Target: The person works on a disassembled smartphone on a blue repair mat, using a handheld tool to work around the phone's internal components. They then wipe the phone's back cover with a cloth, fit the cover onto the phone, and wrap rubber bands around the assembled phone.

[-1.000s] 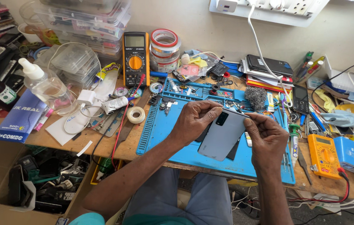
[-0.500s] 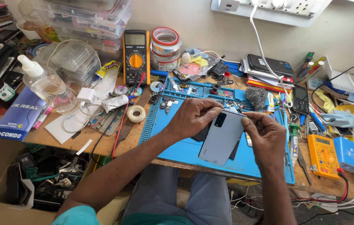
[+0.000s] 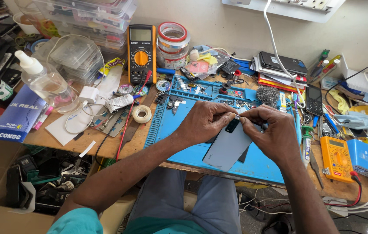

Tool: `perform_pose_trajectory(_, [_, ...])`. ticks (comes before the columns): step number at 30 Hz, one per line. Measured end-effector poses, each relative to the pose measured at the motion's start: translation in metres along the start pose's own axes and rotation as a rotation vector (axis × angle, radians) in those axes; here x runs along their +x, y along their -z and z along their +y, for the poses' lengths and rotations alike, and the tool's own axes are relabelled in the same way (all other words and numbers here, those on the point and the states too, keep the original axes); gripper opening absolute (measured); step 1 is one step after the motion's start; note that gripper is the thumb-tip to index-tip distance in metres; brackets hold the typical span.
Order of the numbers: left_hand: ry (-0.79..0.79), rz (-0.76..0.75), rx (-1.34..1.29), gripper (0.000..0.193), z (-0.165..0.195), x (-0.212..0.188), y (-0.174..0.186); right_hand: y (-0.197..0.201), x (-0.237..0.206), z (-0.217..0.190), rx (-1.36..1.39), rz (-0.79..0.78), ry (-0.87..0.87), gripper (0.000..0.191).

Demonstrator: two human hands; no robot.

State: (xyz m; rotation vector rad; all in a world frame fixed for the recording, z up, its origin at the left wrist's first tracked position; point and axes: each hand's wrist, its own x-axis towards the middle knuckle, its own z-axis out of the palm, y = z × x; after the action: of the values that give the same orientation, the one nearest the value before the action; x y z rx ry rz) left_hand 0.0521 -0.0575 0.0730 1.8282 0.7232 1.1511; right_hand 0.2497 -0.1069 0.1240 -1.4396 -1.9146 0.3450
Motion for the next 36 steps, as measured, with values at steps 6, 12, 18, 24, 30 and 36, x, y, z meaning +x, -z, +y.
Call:
perform_pose_trajectory(6, [0.007, -0.046, 0.042, 0.022, 0.001, 0.0, 0.0, 0.002, -0.002, 0.012, 0.049, -0.028, 0.01, 0.015])
perform_pose_trajectory(12, [0.045, -0.013, -0.023, 0.023, -0.006, 0.001, -0.006, -0.001, -0.003, 0.022, 0.083, -0.042, -0.054, 0.014])
perform_pose_trajectory(18, [0.062, 0.008, 0.01, 0.023, -0.018, 0.004, -0.006, -0.024, -0.006, 0.03, 0.366, 0.036, -0.176, 0.017])
perform_pose_trajectory(24, [0.104, 0.031, 0.023, 0.024, -0.025, 0.002, -0.008, -0.04, -0.015, 0.034, 0.403, 0.11, -0.219, 0.017])
perform_pose_trajectory(30, [0.12, 0.083, -0.014, 0.024, -0.033, 0.006, -0.007, -0.052, -0.02, 0.032, 0.647, 0.112, -0.227, 0.045])
perform_pose_trajectory(36, [0.177, 0.043, -0.236, 0.029, -0.04, 0.008, -0.01, -0.062, -0.026, 0.034, 0.84, 0.18, -0.29, 0.065])
